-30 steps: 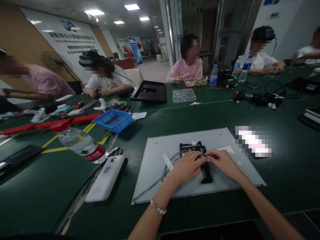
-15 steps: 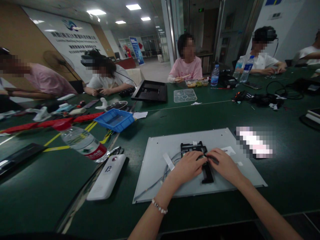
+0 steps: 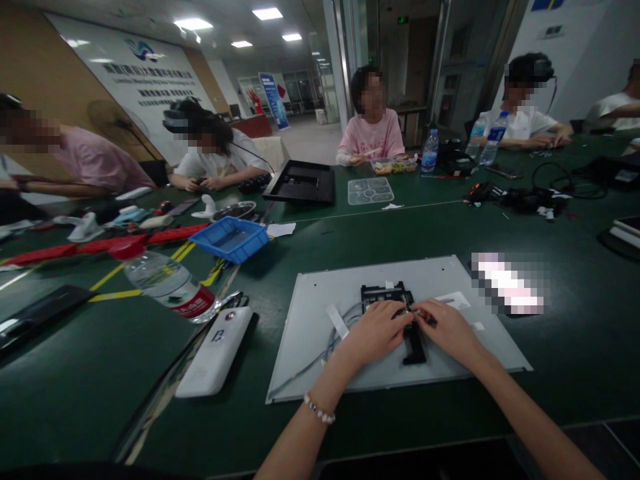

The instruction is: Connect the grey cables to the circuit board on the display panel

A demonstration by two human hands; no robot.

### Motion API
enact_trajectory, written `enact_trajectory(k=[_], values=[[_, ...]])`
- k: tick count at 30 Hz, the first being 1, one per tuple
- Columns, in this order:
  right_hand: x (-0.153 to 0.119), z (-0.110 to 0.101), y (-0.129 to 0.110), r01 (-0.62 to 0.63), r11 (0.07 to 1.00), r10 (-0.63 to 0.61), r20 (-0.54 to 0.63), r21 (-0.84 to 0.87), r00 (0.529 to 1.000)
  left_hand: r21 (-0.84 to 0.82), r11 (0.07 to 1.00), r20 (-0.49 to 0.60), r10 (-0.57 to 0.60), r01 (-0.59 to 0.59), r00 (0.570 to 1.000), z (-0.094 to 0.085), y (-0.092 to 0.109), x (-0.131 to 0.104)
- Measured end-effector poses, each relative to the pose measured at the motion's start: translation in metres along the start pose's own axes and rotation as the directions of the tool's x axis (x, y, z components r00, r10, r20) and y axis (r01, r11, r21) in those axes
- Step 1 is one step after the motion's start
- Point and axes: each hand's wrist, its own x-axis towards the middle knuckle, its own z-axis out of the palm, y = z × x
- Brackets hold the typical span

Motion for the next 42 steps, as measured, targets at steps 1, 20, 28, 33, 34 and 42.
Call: enact_trajectory(k=[1, 20, 28, 33, 34, 42], values=[[0.0, -0.001, 0.0, -0.002, 1.0, 0.003, -0.014, 0.012, 1.0, 0.001, 1.0, 0.001, 0.0, 0.0, 1.0, -0.001, 0.0, 0.0], [-0.004, -0.006, -0.003, 0.093, 0.993, -0.085, -0.109, 0.067, 0.99, 0.009, 0.871, -0.106, -0.487, 0.491, 0.867, -0.015, -0.039, -0.091], [-0.004, -0.007, -0.004, 0.105, 0.993, -0.1, -0.075, 0.057, 0.992, -0.098, 0.843, -0.164, -0.538, 0.529, 0.827, -0.007, -0.039, -0.088], [-0.003, -0.007, -0.003, 0.101, 0.994, -0.098, -0.074, 0.043, 0.992, -0.226, 0.794, -0.184, -0.603, 0.564, 0.776, -0.006, -0.041, -0.084], [-0.003, -0.007, -0.003, 0.104, 0.994, -0.1, -0.077, 0.042, 0.992, -0.26, 0.785, -0.176, -0.611, 0.562, 0.772, -0.006, -0.041, -0.084], [0.007, -0.013, -0.034, 0.216, 0.976, -0.215, -0.081, 0.015, 0.973, -0.497, 0.679, -0.184, -0.691, 0.54, 0.699, -0.016, -0.036, -0.085]])
